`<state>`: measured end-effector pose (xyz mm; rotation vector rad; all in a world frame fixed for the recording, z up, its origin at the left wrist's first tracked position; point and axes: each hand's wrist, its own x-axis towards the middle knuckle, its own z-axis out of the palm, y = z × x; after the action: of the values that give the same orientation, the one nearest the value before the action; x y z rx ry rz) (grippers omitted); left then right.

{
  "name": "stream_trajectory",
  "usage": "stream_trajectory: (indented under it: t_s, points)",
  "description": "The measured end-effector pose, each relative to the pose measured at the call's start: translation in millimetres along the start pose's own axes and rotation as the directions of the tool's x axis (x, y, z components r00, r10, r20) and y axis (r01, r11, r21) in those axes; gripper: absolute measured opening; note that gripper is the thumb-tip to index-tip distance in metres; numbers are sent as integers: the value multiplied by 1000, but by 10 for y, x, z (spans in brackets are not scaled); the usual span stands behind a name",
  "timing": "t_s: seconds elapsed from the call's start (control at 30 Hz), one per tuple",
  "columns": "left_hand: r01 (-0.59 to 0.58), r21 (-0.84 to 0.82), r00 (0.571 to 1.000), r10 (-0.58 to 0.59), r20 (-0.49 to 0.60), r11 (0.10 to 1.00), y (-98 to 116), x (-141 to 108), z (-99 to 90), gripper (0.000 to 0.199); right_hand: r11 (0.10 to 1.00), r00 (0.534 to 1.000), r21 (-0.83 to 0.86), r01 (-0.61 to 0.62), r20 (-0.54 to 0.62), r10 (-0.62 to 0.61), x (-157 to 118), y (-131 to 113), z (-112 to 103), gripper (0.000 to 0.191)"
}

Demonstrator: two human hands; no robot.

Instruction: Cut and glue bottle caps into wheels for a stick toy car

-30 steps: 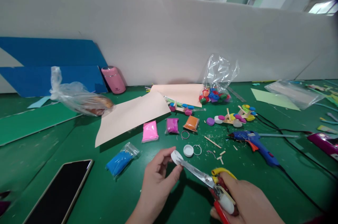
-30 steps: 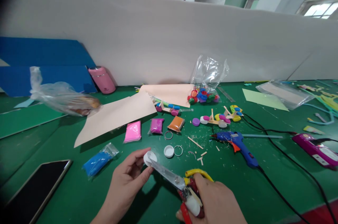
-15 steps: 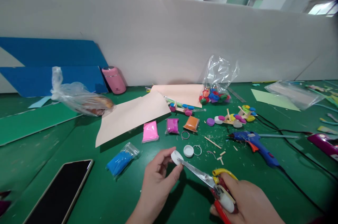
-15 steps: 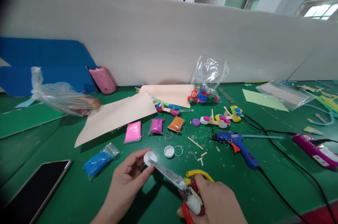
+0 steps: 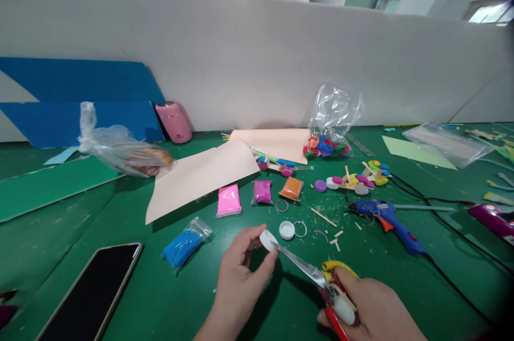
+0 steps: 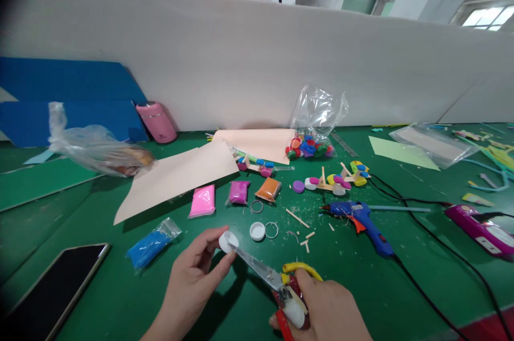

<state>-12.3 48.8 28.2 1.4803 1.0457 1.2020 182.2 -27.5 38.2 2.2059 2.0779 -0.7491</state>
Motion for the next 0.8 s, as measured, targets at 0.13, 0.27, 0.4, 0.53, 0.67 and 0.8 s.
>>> stream_trajectory:
  t_s: [0.13, 0.27, 0.4, 0.53, 0.67, 0.8]
  points:
    - [-41, 56, 999, 40, 14, 998, 7, 2, -5, 28, 999, 1000, 33, -5, -10, 6, 19, -5, 32, 30]
    - [-17, 58, 1000, 16, 13, 998, 1, 5, -9, 27, 996, 999, 80, -23, -22, 25, 25, -8, 26, 29]
    - [1, 60, 1000, -1, -2, 998, 15, 19, 0, 26, 989, 999, 143, -41, -18, 44, 8, -25, -34, 25]
    - [-8, 65, 1000, 8, -4, 998, 27, 13, 1, 28, 989, 999, 146, -40, -23, 43, -12, -74, -97, 22]
    - [-43, 80, 999, 45, -22, 996, 10, -3, -4, 30, 989, 1000, 145, -25, 17, 22, -31, -112, -112, 24]
    - [-67, 68, 995, 71, -65, 995, 7, -10, -1, 31, 990, 1000, 142, 11, 8, -12, -59, -123, -111, 18]
